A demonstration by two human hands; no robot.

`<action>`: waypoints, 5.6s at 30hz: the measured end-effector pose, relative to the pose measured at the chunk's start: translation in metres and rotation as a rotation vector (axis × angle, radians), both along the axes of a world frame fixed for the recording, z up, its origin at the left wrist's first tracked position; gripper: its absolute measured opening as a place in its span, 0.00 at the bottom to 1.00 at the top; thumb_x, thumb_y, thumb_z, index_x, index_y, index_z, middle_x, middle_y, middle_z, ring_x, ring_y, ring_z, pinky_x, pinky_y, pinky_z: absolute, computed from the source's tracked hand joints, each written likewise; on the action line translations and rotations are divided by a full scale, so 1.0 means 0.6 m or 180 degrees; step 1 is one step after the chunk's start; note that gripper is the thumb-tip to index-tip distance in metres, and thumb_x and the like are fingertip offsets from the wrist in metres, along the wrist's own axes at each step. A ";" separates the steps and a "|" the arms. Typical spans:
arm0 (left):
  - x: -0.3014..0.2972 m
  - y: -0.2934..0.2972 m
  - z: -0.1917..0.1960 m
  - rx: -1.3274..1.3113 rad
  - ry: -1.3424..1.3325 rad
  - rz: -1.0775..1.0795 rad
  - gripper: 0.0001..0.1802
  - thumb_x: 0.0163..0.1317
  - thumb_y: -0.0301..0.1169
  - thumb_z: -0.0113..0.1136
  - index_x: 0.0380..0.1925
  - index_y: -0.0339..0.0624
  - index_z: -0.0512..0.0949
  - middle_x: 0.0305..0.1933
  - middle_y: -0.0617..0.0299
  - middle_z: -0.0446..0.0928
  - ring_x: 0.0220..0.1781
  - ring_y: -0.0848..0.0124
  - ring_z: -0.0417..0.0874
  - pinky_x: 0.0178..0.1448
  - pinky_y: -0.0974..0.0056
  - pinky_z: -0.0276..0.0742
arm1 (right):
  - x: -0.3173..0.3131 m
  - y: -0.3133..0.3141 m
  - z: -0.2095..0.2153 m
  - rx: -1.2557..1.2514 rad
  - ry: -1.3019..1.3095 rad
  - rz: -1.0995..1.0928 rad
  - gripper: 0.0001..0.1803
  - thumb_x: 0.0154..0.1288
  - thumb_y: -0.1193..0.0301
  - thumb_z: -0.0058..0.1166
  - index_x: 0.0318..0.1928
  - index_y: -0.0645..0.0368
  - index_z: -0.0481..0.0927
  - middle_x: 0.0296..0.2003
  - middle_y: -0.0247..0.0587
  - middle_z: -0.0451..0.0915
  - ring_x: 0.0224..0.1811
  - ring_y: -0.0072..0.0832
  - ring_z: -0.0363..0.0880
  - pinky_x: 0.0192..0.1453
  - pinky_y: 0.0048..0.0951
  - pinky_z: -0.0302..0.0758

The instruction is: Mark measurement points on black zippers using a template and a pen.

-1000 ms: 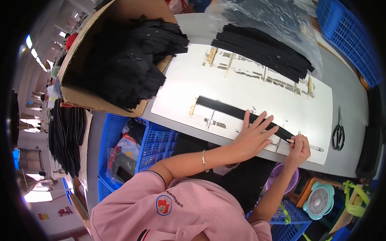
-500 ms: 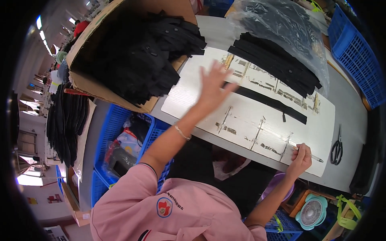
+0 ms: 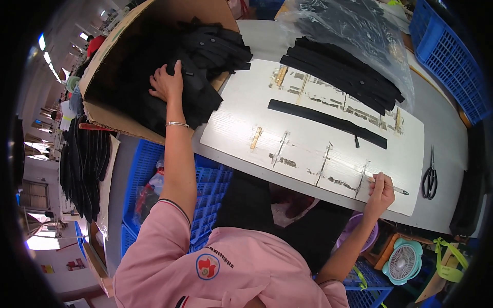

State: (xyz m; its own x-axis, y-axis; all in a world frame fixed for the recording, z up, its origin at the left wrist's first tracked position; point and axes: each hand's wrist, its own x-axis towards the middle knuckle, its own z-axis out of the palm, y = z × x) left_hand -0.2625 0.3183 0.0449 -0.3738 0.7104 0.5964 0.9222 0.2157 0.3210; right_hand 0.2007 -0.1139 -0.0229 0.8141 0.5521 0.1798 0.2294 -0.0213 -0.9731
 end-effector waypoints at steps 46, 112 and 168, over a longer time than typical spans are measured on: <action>0.086 -0.314 -0.041 0.0438 -0.2136 -0.1125 0.54 0.61 0.32 0.75 0.81 0.39 0.50 0.86 0.41 0.38 0.87 0.47 0.41 0.85 0.46 0.44 | -0.437 0.793 0.158 0.0628 -0.3339 0.2257 0.47 0.55 0.48 0.73 0.69 0.56 0.67 0.69 0.51 0.71 0.68 0.52 0.72 0.68 0.47 0.72; 0.158 -0.406 -0.133 0.0263 -0.1593 -0.1960 0.48 0.56 0.28 0.71 0.77 0.39 0.60 0.84 0.41 0.48 0.85 0.39 0.45 0.82 0.39 0.48 | -0.384 0.368 0.056 -0.0034 -0.3763 0.1781 0.13 0.61 0.75 0.64 0.47 0.54 0.82 0.39 0.44 0.86 0.45 0.44 0.83 0.55 0.44 0.72; 0.211 -0.329 -0.093 0.0623 0.0559 -0.3379 0.09 0.59 0.28 0.61 0.37 0.45 0.87 0.59 0.56 0.80 0.72 0.48 0.70 0.79 0.34 0.54 | -0.145 0.123 -0.010 -0.0148 -0.3069 0.1416 0.09 0.69 0.72 0.59 0.47 0.55 0.87 0.44 0.47 0.88 0.49 0.48 0.85 0.55 0.42 0.78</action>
State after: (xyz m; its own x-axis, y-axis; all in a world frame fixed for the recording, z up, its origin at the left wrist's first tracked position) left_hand -0.1359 0.1211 -0.0106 0.4746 0.5076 0.7191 0.6445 -0.7568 0.1088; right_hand 0.1134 -0.0403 -0.0288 0.0620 0.7881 0.6125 0.8995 0.2217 -0.3764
